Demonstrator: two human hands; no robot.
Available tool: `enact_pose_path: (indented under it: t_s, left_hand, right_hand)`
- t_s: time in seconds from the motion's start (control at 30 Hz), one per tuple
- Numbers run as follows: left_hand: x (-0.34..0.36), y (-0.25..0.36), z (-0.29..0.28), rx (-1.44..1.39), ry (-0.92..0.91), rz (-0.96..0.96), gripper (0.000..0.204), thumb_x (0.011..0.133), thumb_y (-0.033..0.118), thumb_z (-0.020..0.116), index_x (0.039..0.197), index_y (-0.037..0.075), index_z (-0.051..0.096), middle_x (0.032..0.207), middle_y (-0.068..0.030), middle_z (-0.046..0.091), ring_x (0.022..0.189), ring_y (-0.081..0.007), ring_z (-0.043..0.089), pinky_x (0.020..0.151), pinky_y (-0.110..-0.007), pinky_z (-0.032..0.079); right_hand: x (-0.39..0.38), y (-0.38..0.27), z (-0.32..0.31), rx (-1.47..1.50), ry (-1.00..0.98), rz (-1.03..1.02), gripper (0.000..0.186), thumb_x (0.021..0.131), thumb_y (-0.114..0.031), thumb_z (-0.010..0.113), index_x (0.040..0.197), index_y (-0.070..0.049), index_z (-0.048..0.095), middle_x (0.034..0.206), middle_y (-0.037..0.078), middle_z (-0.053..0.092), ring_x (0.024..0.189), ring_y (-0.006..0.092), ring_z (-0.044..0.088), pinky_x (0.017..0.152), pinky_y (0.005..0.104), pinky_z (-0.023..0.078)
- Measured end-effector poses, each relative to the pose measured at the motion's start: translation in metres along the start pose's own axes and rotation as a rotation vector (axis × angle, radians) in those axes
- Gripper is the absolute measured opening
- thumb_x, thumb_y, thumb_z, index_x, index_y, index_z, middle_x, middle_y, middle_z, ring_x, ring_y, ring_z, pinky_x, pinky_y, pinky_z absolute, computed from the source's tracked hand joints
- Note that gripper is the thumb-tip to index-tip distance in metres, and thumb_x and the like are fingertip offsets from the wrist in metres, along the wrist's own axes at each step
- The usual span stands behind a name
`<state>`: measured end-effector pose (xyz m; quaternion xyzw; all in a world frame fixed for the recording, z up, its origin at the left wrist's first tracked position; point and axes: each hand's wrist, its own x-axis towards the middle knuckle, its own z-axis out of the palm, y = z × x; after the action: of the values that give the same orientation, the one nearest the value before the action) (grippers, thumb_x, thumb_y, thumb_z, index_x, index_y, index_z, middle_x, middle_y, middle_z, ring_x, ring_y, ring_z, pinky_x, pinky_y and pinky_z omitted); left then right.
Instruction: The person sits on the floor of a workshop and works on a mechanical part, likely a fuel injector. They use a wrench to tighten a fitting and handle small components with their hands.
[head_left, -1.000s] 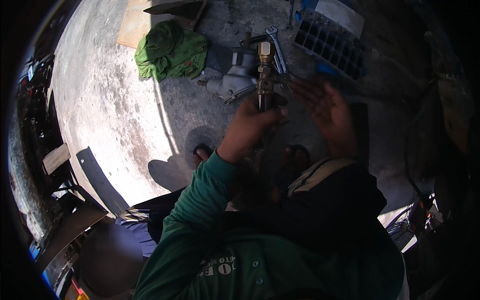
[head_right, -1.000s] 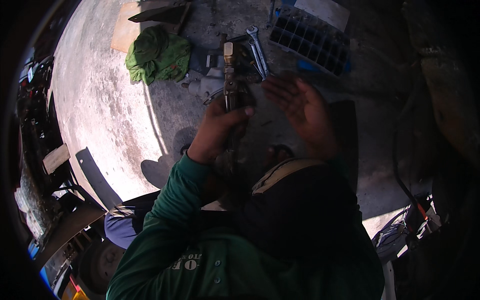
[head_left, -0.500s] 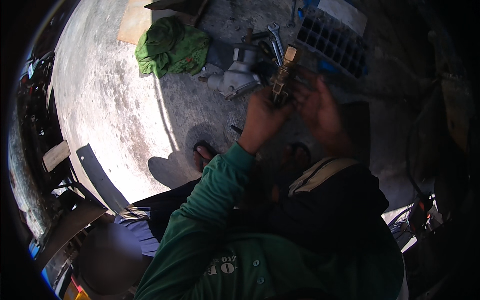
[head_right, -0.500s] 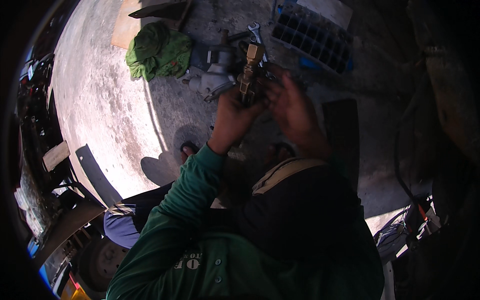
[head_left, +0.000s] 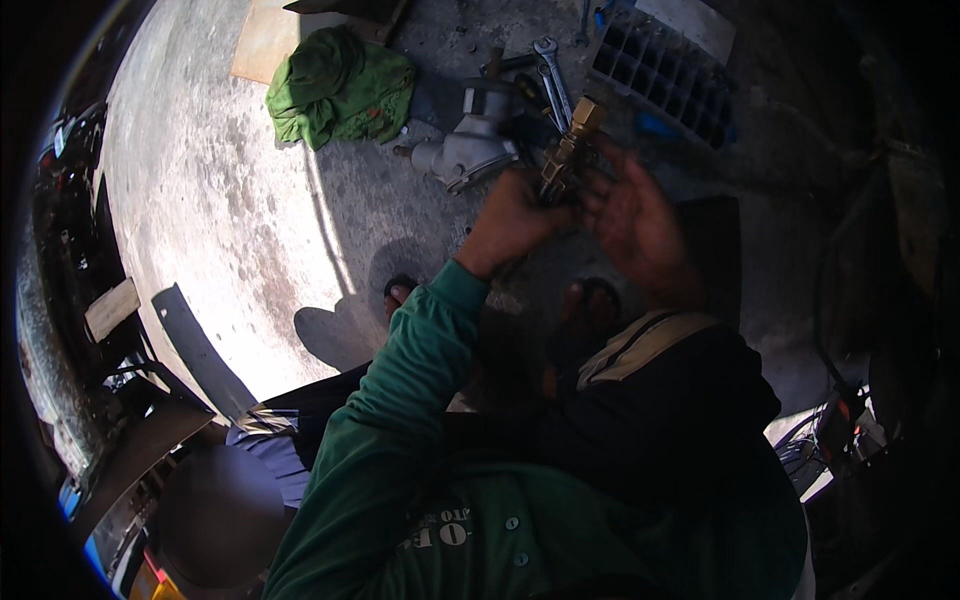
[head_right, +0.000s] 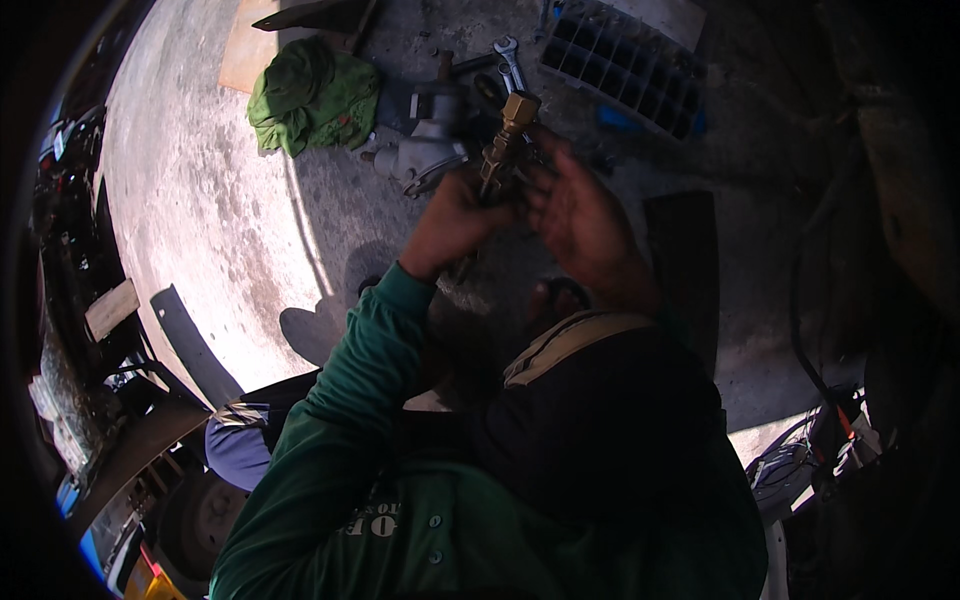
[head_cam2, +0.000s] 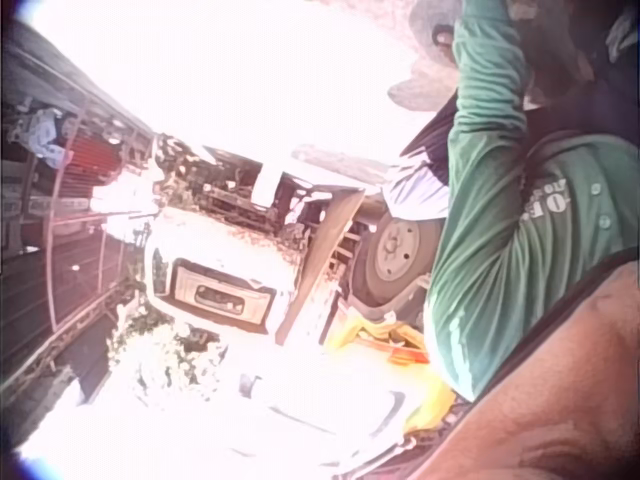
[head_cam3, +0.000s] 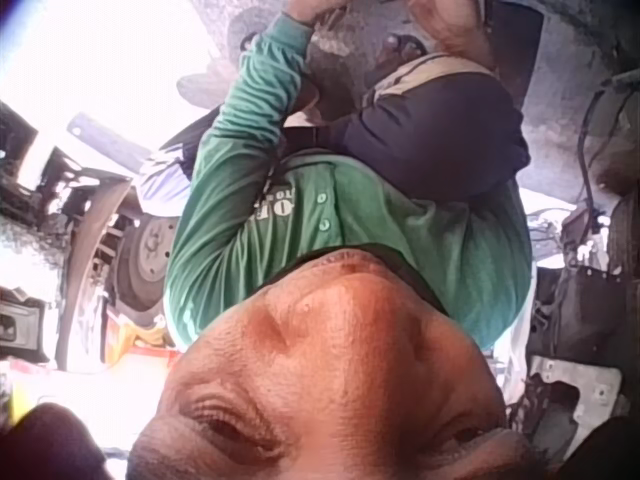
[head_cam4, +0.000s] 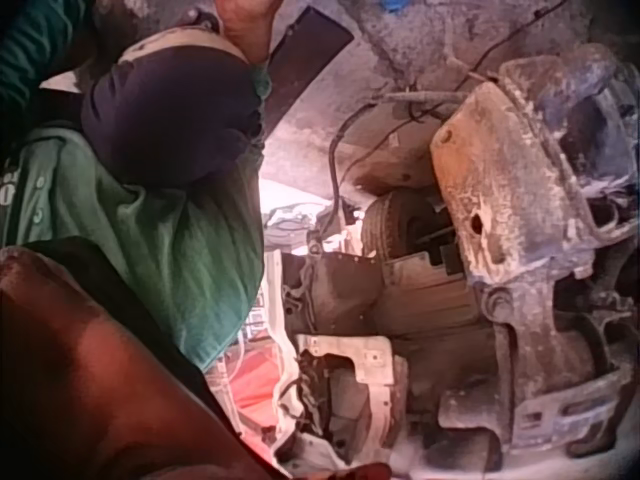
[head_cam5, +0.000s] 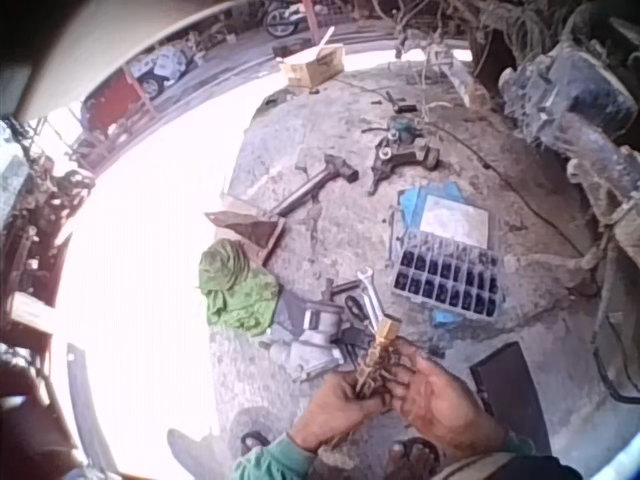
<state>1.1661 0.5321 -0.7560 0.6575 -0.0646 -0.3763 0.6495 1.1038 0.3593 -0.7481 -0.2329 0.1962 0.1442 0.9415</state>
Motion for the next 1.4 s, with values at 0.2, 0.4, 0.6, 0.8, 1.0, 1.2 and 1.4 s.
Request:
enact_pose_path:
  t_s: [0.2, 0.4, 0.6, 0.8, 1.0, 1.2, 1.4]
  left_hand:
    - [-0.004, 0.009, -0.001, -0.100, 0.112, -0.143, 0.021, 0.081, 0.003, 0.068, 0.100, -0.006, 0.069, 0.088, -0.0074, 0.072, 0.078, -0.0132, 0.067, 0.069, -0.030, 0.054]
    - [-0.007, -0.006, -0.006, -0.579, 0.205, -0.286, 0.013, 0.084, 0.008, 0.070, 0.094, 0.001, 0.065, 0.079, -0.0030, 0.063, 0.068, -0.0137, 0.060, 0.061, -0.030, 0.050]
    - [-0.015, -0.005, -0.002, -0.772, 0.134, -0.346, 0.011, 0.090, 0.008, 0.067, 0.099, 0.004, 0.063, 0.077, -0.0006, 0.057, 0.064, -0.0110, 0.054, 0.057, -0.025, 0.043]
    - [-0.020, 0.002, 0.003, -0.762, 0.151, -0.344, 0.013, 0.091, 0.010, 0.069, 0.100, 0.003, 0.063, 0.077, -0.0008, 0.060, 0.067, -0.0115, 0.057, 0.060, -0.026, 0.046]
    - [-0.027, 0.008, 0.002, -0.591, 0.081, -0.338, 0.022, 0.087, 0.013, 0.076, 0.101, 0.000, 0.067, 0.085, -0.0040, 0.066, 0.074, -0.0134, 0.062, 0.068, -0.028, 0.050]
    - [-0.034, 0.021, 0.007, -0.347, 0.045, -0.327, 0.026, 0.084, 0.012, 0.076, 0.105, -0.001, 0.067, 0.090, -0.0044, 0.068, 0.082, -0.0121, 0.064, 0.072, -0.028, 0.050]
    - [-0.036, 0.023, 0.012, -0.288, 0.051, -0.287, 0.027, 0.083, 0.012, 0.076, 0.105, -0.002, 0.067, 0.093, -0.0057, 0.070, 0.083, -0.0135, 0.065, 0.076, -0.029, 0.051]
  right_hand:
    - [-0.001, 0.001, 0.005, -0.005, 0.067, -0.027, 0.053, 0.106, -0.033, 0.045, 0.152, -0.009, 0.037, 0.143, 0.018, 0.054, 0.134, 0.0298, 0.051, 0.111, 0.0450, 0.040]
    - [-0.001, -0.001, 0.004, -0.632, 0.126, -0.263, 0.030, 0.095, -0.002, 0.065, 0.124, -0.002, 0.060, 0.116, 0.012, 0.069, 0.106, 0.0191, 0.066, 0.091, 0.0328, 0.054]
    - [0.000, 0.001, 0.006, -0.933, 0.063, -0.258, 0.011, 0.090, -0.001, 0.070, 0.102, 0.001, 0.069, 0.096, 0.008, 0.072, 0.089, 0.0111, 0.067, 0.078, 0.0284, 0.054]
    - [-0.003, -0.008, 0.018, -1.316, 0.020, -0.456, 0.011, 0.088, -0.003, 0.070, 0.098, -0.001, 0.068, 0.089, 0.011, 0.069, 0.080, 0.0195, 0.069, 0.070, 0.0329, 0.053]
    - [0.009, -0.018, 0.022, -1.334, 0.059, -0.569, 0.010, 0.086, -0.004, 0.069, 0.095, -0.002, 0.067, 0.097, 0.012, 0.065, 0.088, 0.0261, 0.066, 0.077, 0.0356, 0.052]
    - [0.025, -0.032, 0.031, -1.600, -0.089, -0.776, 0.012, 0.084, -0.008, 0.072, 0.096, -0.005, 0.070, 0.129, 0.012, 0.057, 0.121, 0.0311, 0.054, 0.098, 0.0418, 0.046]
    - [0.028, -0.029, 0.029, -1.563, -0.111, -0.715, 0.010, 0.082, -0.009, 0.074, 0.091, -0.006, 0.072, 0.132, 0.012, 0.055, 0.127, 0.0329, 0.051, 0.103, 0.0432, 0.045]
